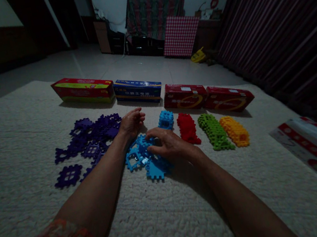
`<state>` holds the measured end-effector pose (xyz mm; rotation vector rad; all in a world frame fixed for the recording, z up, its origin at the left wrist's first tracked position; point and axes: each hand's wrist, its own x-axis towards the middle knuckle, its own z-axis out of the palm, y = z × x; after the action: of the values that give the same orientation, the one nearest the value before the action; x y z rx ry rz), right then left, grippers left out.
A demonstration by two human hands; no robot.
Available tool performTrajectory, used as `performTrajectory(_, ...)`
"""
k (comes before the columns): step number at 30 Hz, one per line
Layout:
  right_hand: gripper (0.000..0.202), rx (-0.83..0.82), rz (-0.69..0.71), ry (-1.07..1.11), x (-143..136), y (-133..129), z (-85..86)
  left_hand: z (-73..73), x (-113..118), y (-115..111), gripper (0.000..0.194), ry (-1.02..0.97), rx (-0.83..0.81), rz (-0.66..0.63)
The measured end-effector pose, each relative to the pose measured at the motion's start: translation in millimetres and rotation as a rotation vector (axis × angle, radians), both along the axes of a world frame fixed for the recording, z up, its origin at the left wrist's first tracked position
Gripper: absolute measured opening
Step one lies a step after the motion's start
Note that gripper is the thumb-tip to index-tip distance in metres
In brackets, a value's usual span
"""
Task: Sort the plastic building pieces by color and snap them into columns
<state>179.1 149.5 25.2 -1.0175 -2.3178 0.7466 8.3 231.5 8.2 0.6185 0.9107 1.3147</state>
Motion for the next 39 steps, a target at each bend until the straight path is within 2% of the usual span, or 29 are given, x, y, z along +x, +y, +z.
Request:
performTrajectory(5, 0.047, -0.016, -0.121, -0.017, 11.2, 2.8, 6.2, -1.4, -0.4, 1.6, 0.03, 0.002, -0.002, 0.002)
performTrajectory(10, 0.027, -0.029, -0.096, -0.185, 28.6, 2.5, 24.2, -2.0, 0.6, 1.1, 0.031, -0.017, -0.002, 0.005)
performTrajectory(12, 0.026, -0.056, -0.092, -0.229, 30.1, 2.6, 28.8, -1.6, 1.2, 0.5, 0.031, -0.017, -0.002, 0.003)
performTrajectory(17, 0.029, -0.035, -0.182, -0.301, 20.8, 4.4, 25.5, -1.3, 1.7, 0.3, 0.029, -0.015, -0.006, -0.01)
performTrajectory(21, 0.044, -0.124, -0.282, -0.497, 17.5, 0.4, 27.9, -2.7, 1.5, 1.0, 0.032, -0.019, 0.006, -0.012)
performTrajectory(25, 0.057, -0.214, -0.339, -0.793, 19.1, -7.7, 42.1, -4.5, 1.4, 1.3, 0.034, -0.005, 0.01, -0.014)
performTrajectory(28, 0.054, -0.211, -0.42, -0.939, 22.2, -12.8, 54.6, -5.2, 1.3, 1.4, 0.033, 0.003, 0.019, -0.015)
performTrajectory(30, 0.044, -0.199, -0.448, -0.957, 25.5, -15.4, 60.3, -5.2, 1.5, 1.2, 0.032, 0.005, 0.025, -0.017)
performTrajectory(32, 0.026, -0.146, -0.411, -0.885, 28.9, -17.2, 60.9, -4.7, 1.8, 0.8, 0.033, 0.012, 0.026, -0.015)
performTrajectory(33, 0.023, -0.107, -0.363, -0.827, 30.3, -17.6, 59.0, -4.3, 2.0, 0.5, 0.034, 0.017, 0.025, -0.016)
performTrajectory(36, 0.049, -0.017, -0.197, -0.675, 31.1, -17.3, 46.6, -2.5, 2.3, -0.5, 0.032, 0.019, 0.021, -0.018)
performTrajectory(39, 0.051, -0.011, -0.124, -0.656, 27.3, -15.9, 34.2, -0.8, 2.3, -1.2, 0.026, 0.005, 0.014, -0.01)
